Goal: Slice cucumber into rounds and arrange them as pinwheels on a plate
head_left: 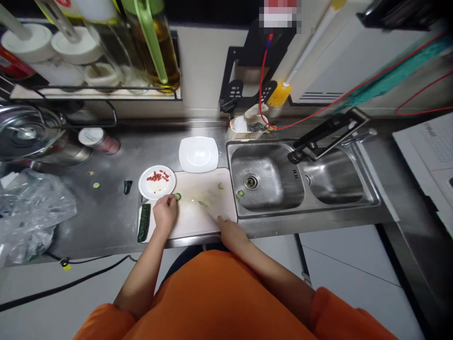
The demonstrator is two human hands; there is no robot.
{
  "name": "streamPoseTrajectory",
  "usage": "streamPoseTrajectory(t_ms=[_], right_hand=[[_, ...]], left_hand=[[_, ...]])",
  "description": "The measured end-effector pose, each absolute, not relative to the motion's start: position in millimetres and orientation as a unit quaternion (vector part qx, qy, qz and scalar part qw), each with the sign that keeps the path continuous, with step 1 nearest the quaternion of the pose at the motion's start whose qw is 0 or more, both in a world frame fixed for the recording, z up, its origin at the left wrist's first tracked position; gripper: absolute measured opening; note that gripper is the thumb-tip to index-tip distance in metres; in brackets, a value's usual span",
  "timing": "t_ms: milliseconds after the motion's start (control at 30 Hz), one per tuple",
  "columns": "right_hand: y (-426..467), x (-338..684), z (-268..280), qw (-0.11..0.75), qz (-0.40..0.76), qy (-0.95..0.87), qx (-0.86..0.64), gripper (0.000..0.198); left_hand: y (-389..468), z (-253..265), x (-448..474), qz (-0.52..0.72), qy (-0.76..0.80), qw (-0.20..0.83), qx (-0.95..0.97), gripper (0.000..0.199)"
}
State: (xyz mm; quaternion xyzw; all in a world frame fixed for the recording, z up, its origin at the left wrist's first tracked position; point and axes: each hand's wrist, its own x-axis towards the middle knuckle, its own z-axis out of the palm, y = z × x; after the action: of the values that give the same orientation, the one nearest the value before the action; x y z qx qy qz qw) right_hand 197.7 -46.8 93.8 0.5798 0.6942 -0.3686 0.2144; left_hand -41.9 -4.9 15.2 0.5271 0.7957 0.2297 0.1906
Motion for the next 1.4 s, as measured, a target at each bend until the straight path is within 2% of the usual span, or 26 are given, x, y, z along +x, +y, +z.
streamPoseTrajectory(t_ms=[67,200,267,333,500,833,1100,1200,1333,1400], right_hand=[[-48,204,92,0.162,-0.385,0.703,0.576,0.045],[-56,219,93,-0.009,-0.419,0.719,0.554,0.051],[-60,223,93,-0.054,-0.402,0.711,0.575,0.055],[-61,222,89,-0.046,-0.364,0.695,0.619,0.061],[-49,206,65,0.067,-0.268,0.657,0.701,0.066],[-36,187,39,0.145,-0.179,0.687,0.689,0.059],[-36,184,40,0.165,-0.196,0.693,0.673,0.058],[-30,187,47,0.160,-0.192,0.698,0.671,0.053],[12,200,55,0.112,-0.217,0.721,0.649,0.034],[51,207,53,0.066,-0.227,0.725,0.646,0.033]], left_hand=[[-7,15,-43,0.238,0.791,0.183,0.532,0.023],[-13,15,-44,0.257,0.783,0.167,0.541,0.024],[-15,14,-43,0.264,0.778,0.164,0.547,0.024],[-17,14,-42,0.270,0.771,0.163,0.553,0.023],[-17,14,-39,0.267,0.766,0.169,0.559,0.022],[-15,18,-39,0.263,0.759,0.169,0.571,0.023],[11,26,-32,0.269,0.745,0.179,0.583,0.024],[30,27,-26,0.252,0.748,0.185,0.586,0.029],[69,28,-18,0.205,0.768,0.175,0.581,0.034],[91,29,-13,0.165,0.785,0.180,0.569,0.032]])
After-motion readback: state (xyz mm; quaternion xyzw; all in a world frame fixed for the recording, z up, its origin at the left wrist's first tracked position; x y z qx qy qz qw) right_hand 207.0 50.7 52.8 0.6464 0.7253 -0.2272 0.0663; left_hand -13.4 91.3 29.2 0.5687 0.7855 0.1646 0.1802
